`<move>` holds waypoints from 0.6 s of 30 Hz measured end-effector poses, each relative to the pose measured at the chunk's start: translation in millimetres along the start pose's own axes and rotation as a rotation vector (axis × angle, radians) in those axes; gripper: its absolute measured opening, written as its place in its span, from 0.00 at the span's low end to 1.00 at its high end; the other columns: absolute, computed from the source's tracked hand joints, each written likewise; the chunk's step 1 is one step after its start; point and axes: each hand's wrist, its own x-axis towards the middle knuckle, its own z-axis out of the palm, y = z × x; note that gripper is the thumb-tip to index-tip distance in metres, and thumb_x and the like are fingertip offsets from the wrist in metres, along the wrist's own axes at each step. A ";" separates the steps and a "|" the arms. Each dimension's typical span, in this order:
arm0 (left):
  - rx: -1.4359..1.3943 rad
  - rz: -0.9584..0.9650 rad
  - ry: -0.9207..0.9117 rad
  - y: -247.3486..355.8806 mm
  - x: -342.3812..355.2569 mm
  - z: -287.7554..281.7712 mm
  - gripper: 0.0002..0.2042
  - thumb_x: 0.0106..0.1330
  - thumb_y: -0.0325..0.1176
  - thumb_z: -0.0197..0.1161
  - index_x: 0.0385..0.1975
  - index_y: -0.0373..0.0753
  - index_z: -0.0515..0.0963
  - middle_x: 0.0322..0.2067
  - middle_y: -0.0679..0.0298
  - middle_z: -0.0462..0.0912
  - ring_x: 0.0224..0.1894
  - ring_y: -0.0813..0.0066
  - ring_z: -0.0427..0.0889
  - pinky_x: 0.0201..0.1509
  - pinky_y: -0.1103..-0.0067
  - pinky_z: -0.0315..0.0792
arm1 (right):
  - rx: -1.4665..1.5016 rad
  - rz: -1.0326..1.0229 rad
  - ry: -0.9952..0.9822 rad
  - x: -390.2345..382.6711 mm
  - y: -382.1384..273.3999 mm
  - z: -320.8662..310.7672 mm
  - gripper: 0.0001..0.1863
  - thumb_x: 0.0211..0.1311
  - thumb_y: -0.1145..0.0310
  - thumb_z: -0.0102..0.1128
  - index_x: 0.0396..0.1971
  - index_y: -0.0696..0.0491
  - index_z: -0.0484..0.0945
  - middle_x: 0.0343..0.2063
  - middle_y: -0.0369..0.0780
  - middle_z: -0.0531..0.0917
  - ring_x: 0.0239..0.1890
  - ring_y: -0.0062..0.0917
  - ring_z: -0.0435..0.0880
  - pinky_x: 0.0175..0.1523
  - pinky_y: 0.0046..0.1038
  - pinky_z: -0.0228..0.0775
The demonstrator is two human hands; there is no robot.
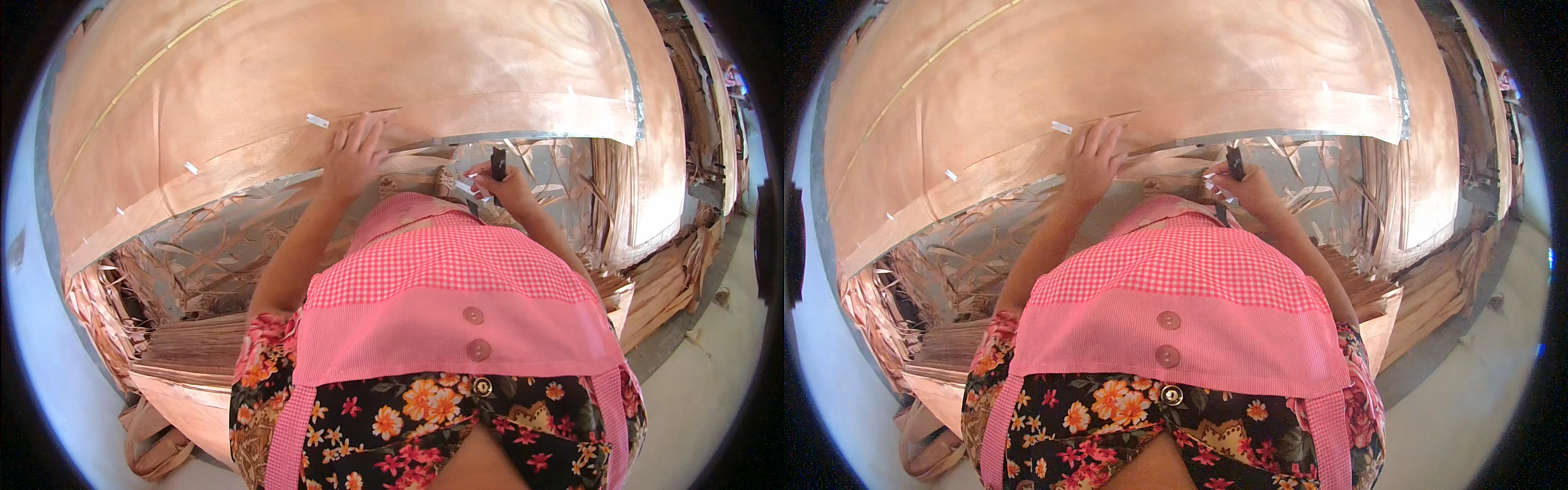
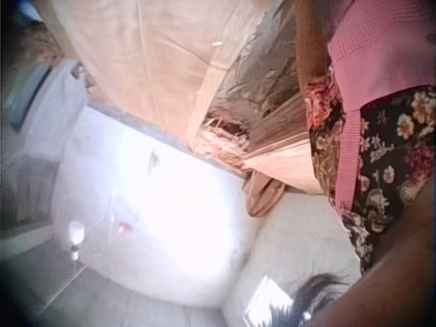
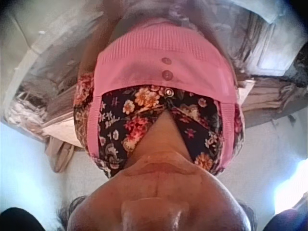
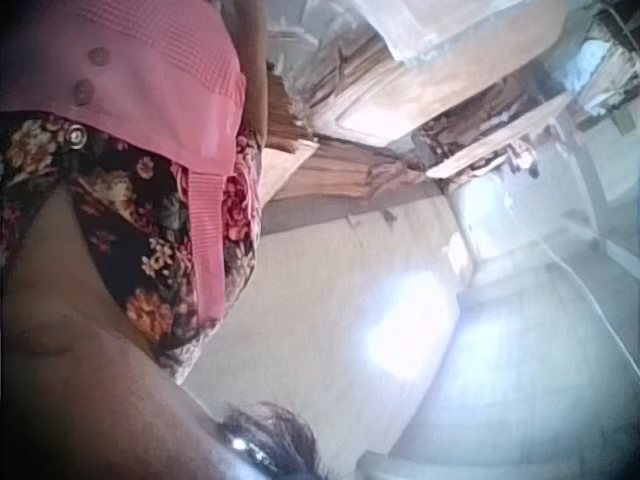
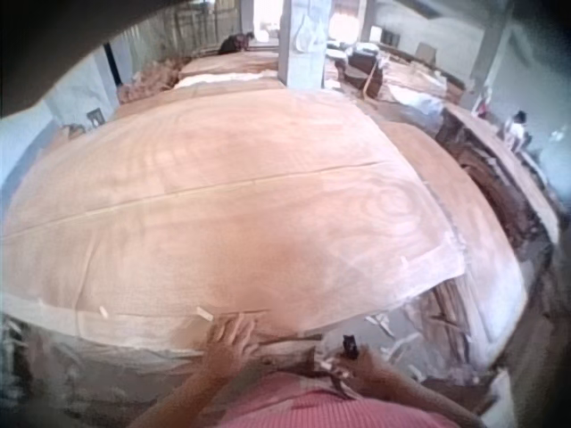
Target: The person cuts thin sheets of wood veneer using a utility knife and a long straightedge. They measure and align the tool against the sheets, make long straight cuts, and stack the trimmed veneer.
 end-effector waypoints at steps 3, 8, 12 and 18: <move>0.081 0.018 0.040 -29.9 -18.9 4.4 0.26 0.50 0.43 0.59 0.50 0.40 0.67 0.54 0.64 0.64 0.57 0.64 0.60 0.56 0.63 0.54 | 0.023 0.022 -0.025 -5.5 2.4 41.5 0.07 0.54 0.74 0.54 0.33 0.60 0.74 0.24 0.41 0.80 0.22 0.19 0.76 0.29 0.20 0.68; 0.099 0.032 0.005 -43.6 -29.1 10.4 0.27 0.51 0.42 0.58 0.51 0.39 0.65 0.55 0.63 0.61 0.58 0.63 0.57 0.59 0.59 0.50 | -0.052 0.041 -0.023 7.9 3.4 70.4 0.08 0.55 0.72 0.53 0.33 0.60 0.74 0.23 0.39 0.79 0.21 0.18 0.75 0.28 0.19 0.66; 0.042 0.030 0.041 -43.1 -23.7 44.9 0.26 0.52 0.42 0.58 0.51 0.40 0.66 0.55 0.65 0.62 0.59 0.65 0.57 0.60 0.63 0.50 | -0.111 0.054 -0.048 38.5 16.5 68.2 0.10 0.55 0.70 0.52 0.35 0.60 0.74 0.24 0.39 0.80 0.19 0.17 0.75 0.27 0.18 0.68; -0.085 0.022 0.100 -15.8 -4.2 82.5 0.20 0.53 0.38 0.57 0.46 0.39 0.70 0.51 0.64 0.67 0.56 0.65 0.61 0.59 0.70 0.54 | 0.079 0.034 0.122 101.0 11.3 75.1 0.08 0.55 0.69 0.55 0.29 0.59 0.73 0.18 0.38 0.77 0.13 0.17 0.71 0.17 0.18 0.64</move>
